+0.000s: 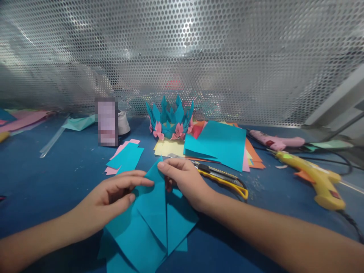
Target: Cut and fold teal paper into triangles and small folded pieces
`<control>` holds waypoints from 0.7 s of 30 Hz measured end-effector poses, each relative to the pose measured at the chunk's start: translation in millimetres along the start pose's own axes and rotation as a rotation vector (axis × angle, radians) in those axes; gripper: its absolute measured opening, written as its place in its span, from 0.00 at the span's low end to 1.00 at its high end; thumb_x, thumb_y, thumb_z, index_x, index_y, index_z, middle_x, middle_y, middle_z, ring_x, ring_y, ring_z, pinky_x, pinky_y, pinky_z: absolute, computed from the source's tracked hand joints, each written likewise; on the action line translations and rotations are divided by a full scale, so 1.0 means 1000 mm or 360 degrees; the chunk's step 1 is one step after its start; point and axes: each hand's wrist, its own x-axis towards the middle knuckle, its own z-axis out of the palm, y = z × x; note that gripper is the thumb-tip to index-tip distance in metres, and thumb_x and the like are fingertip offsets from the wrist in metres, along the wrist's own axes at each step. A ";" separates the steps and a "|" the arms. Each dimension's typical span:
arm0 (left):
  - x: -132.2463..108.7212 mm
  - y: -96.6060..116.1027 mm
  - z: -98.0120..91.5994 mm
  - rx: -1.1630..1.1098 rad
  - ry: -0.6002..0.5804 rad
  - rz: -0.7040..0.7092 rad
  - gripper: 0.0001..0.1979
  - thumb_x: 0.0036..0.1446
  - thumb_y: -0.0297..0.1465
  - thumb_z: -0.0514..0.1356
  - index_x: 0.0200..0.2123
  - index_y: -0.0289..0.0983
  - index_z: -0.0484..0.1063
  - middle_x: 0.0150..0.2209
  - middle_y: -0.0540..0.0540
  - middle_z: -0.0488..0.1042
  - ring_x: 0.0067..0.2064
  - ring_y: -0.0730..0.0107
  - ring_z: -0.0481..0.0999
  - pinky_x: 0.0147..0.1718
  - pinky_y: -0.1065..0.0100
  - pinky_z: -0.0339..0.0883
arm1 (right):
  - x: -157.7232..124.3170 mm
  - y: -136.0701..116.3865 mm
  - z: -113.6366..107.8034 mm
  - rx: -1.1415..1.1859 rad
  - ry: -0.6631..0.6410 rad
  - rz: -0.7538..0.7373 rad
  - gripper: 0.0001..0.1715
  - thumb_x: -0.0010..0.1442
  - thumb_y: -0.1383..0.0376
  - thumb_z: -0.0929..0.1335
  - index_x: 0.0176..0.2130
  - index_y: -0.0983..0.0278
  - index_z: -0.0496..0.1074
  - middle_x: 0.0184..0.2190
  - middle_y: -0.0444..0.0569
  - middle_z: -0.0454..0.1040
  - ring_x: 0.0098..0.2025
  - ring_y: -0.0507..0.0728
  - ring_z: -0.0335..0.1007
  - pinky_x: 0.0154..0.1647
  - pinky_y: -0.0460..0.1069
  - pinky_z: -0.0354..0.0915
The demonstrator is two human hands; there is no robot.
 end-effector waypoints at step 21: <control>0.001 0.006 -0.012 -0.0078 -0.0366 0.0003 0.24 0.50 0.22 0.52 0.49 0.46 0.72 0.58 0.50 0.63 0.52 0.65 0.68 0.44 0.69 0.65 | 0.001 0.002 -0.003 -0.0064 0.0045 -0.0051 0.19 0.51 0.55 0.71 0.21 0.66 0.67 0.15 0.38 0.62 0.17 0.46 0.56 0.19 0.44 0.51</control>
